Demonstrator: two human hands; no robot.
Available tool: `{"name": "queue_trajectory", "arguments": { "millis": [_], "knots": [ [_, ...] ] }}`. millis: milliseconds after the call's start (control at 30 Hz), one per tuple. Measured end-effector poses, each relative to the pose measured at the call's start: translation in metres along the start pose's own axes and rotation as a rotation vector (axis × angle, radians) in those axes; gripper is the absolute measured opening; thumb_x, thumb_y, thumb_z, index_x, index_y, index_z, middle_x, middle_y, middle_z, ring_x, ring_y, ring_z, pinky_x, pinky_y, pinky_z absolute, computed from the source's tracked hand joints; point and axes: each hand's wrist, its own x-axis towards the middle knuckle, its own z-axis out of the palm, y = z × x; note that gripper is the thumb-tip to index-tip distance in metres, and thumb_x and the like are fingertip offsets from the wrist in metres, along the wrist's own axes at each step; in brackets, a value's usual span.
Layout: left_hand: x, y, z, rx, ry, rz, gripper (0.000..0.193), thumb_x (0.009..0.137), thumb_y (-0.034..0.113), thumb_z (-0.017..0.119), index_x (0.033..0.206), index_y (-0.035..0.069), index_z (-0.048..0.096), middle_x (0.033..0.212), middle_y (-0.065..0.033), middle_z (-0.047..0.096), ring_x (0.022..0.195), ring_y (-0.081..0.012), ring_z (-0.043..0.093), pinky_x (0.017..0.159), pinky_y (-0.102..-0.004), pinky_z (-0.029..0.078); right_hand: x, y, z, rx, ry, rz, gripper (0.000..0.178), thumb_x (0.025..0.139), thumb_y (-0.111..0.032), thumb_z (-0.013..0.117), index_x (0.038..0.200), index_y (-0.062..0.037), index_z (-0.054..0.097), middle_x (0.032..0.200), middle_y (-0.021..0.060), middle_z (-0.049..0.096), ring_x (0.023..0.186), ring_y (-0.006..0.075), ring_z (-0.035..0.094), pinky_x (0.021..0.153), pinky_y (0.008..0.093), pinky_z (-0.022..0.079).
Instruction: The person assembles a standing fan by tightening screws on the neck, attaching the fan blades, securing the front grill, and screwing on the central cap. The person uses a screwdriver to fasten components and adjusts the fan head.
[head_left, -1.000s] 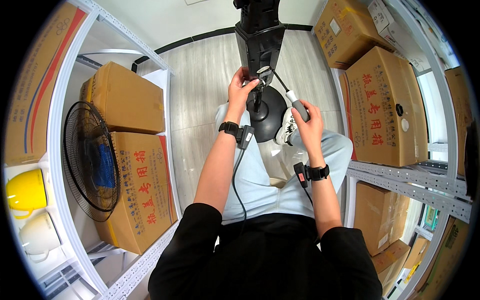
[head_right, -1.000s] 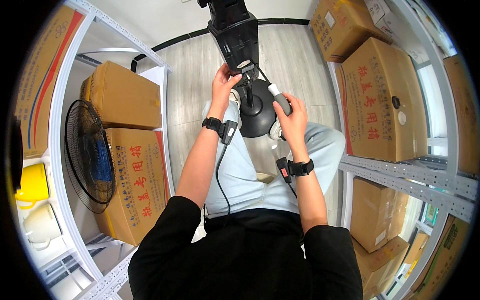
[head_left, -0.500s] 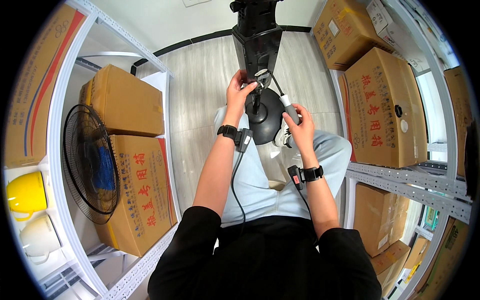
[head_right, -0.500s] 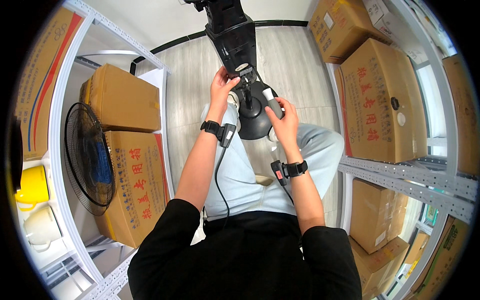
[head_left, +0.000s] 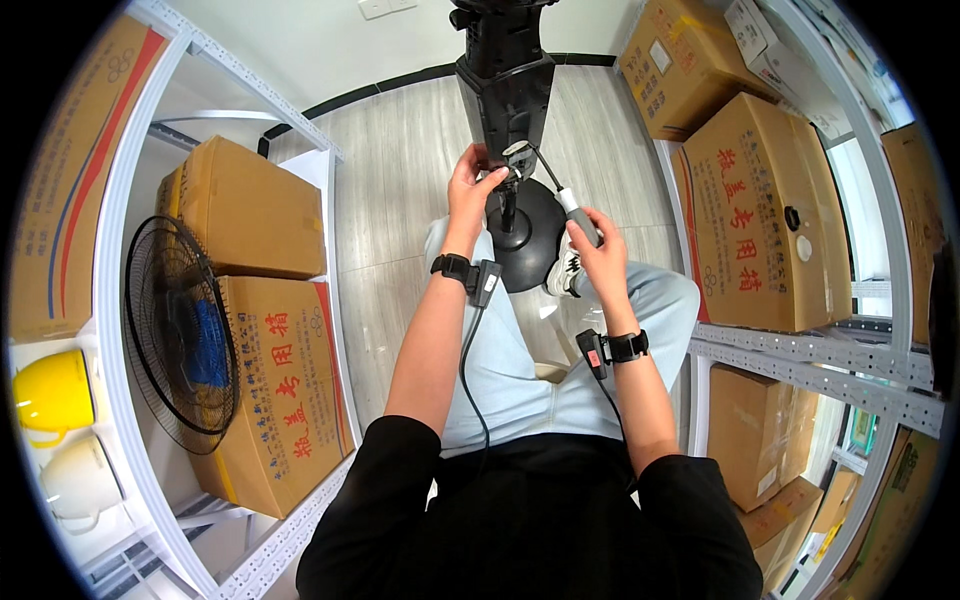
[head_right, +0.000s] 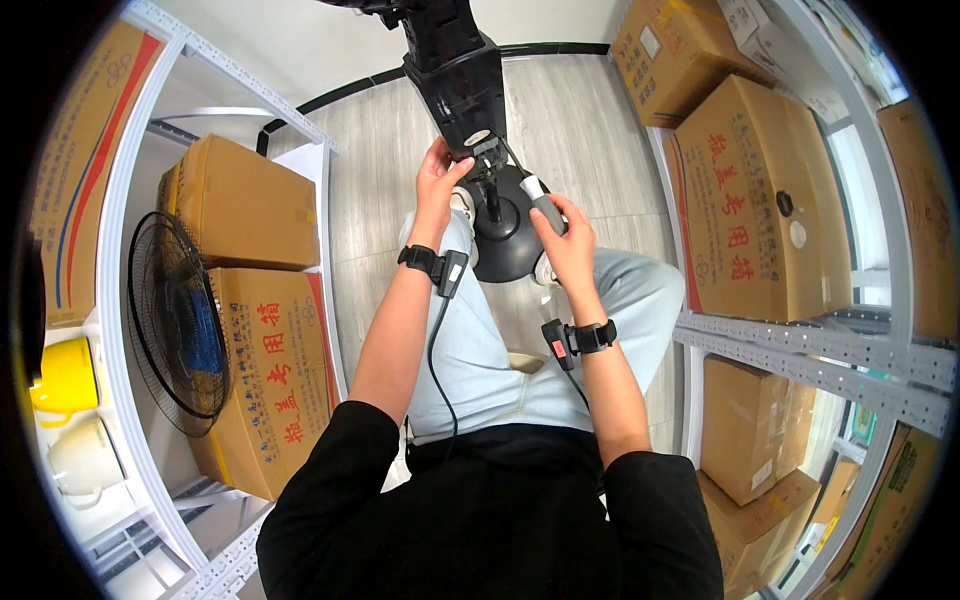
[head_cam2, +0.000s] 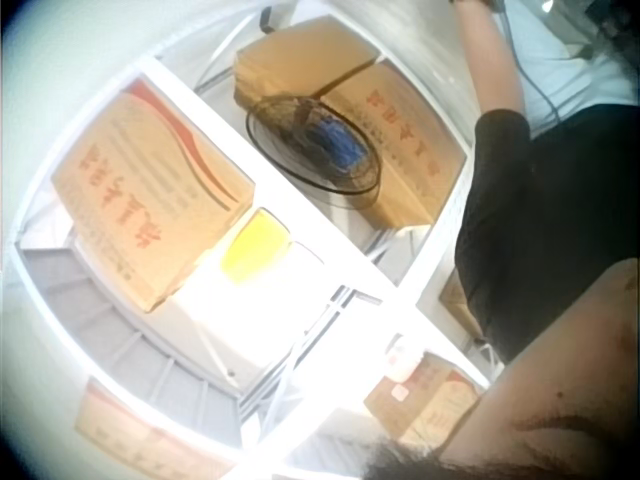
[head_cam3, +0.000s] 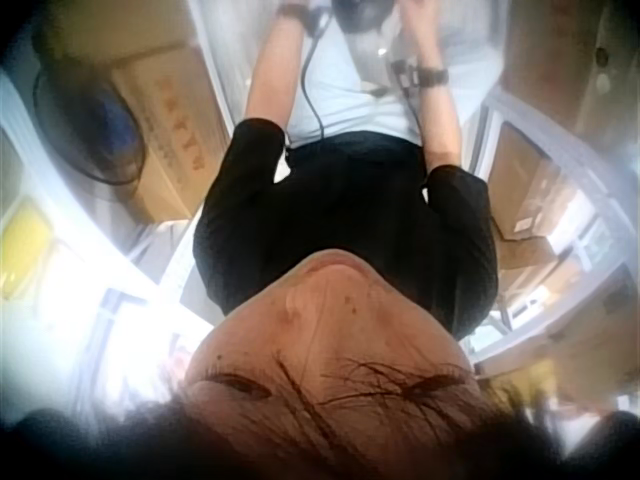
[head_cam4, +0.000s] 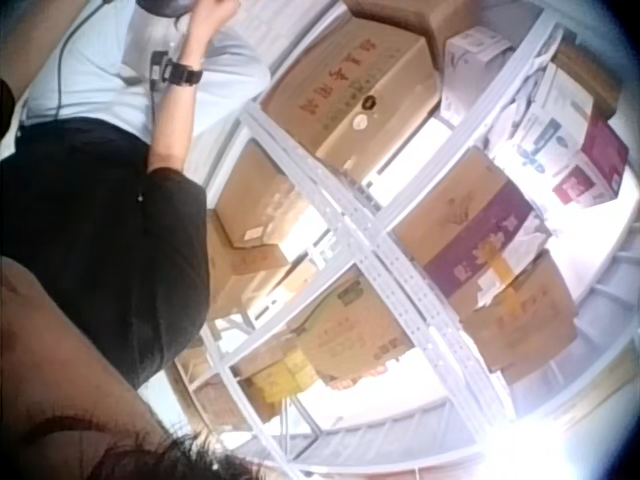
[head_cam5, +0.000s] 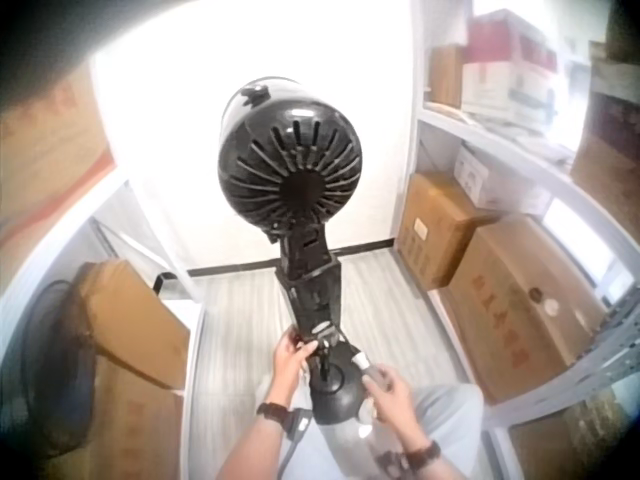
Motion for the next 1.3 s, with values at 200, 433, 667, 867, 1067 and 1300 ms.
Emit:
{"name": "queue_trajectory", "arguments": {
  "millis": [200, 433, 667, 867, 1067, 1300],
  "knots": [
    [0.0, -0.001, -0.001, 0.006, 0.003, 0.003, 0.048, 0.078, 0.001, 0.072, 0.122, 0.0, 0.053, 0.109, -0.0037, 0.058, 0.102, -0.0144, 0.054, 0.093, -0.0287, 0.043, 0.005, 0.002, -0.01, -0.197, 0.062, -0.192, 0.043, 0.079, -0.021, 0.077, 0.118, -0.0075, 0.064, 0.102, 0.0122, 0.063, 0.093, 0.0266, 0.063, 0.078, 0.0332, 0.05],
    [0.0, 0.001, 0.001, 0.003, 0.016, 0.001, 0.046, 0.078, 0.001, 0.072, 0.12, 0.001, 0.054, 0.107, -0.0026, 0.058, 0.1, -0.0135, 0.054, 0.092, -0.0281, 0.043, 0.013, 0.008, -0.009, 0.246, -0.168, 0.248, 0.04, 0.089, -0.031, 0.07, 0.114, -0.0001, 0.064, 0.093, 0.0108, 0.069, 0.071, 0.0158, 0.067, 0.055, 0.0258, 0.05],
    [-0.001, 0.003, 0.002, 0.001, -0.01, -0.01, 0.046, 0.078, 0.001, 0.072, 0.12, 0.001, 0.054, 0.107, -0.0026, 0.058, 0.101, -0.0138, 0.054, 0.092, -0.0282, 0.043, 0.023, 0.015, -0.018, 0.695, -0.354, 0.597, 0.037, 0.095, -0.038, 0.06, 0.109, -0.003, 0.063, 0.091, 0.0077, 0.069, 0.073, 0.013, 0.067, 0.055, 0.0223, 0.047],
    [-0.001, 0.002, 0.003, 0.009, -0.012, -0.006, 0.045, 0.079, 0.002, 0.072, 0.12, 0.001, 0.054, 0.108, -0.0028, 0.058, 0.101, -0.014, 0.054, 0.092, -0.0284, 0.043, 0.014, 0.022, -0.001, -0.112, -0.031, 0.02, 0.043, 0.085, -0.037, 0.073, 0.112, -0.0036, 0.066, 0.094, 0.0045, 0.067, 0.081, 0.0124, 0.064, 0.065, 0.0249, 0.049],
    [0.0, -0.001, 0.0, 0.003, -0.006, 0.003, 0.047, 0.078, 0.002, 0.073, 0.121, 0.0, 0.054, 0.109, -0.0031, 0.058, 0.101, -0.0144, 0.054, 0.093, -0.0286, 0.042, 0.014, 0.016, -0.004, 0.451, -0.147, 0.368, 0.047, 0.085, -0.036, 0.074, 0.113, 0.0007, 0.065, 0.089, 0.0061, 0.064, 0.068, 0.0116, 0.065, 0.06, 0.024, 0.05],
    [0.001, -0.004, -0.002, 0.004, -0.009, 0.002, 0.049, 0.078, 0.001, 0.072, 0.123, -0.001, 0.053, 0.111, -0.0043, 0.058, 0.104, -0.0152, 0.054, 0.095, -0.0292, 0.041, 0.012, 0.007, -0.002, 0.248, -0.105, 0.252, 0.045, 0.085, -0.032, 0.073, 0.115, 0.0009, 0.063, 0.097, 0.008, 0.066, 0.069, 0.012, 0.066, 0.055, 0.0244, 0.05]
  ]
}}
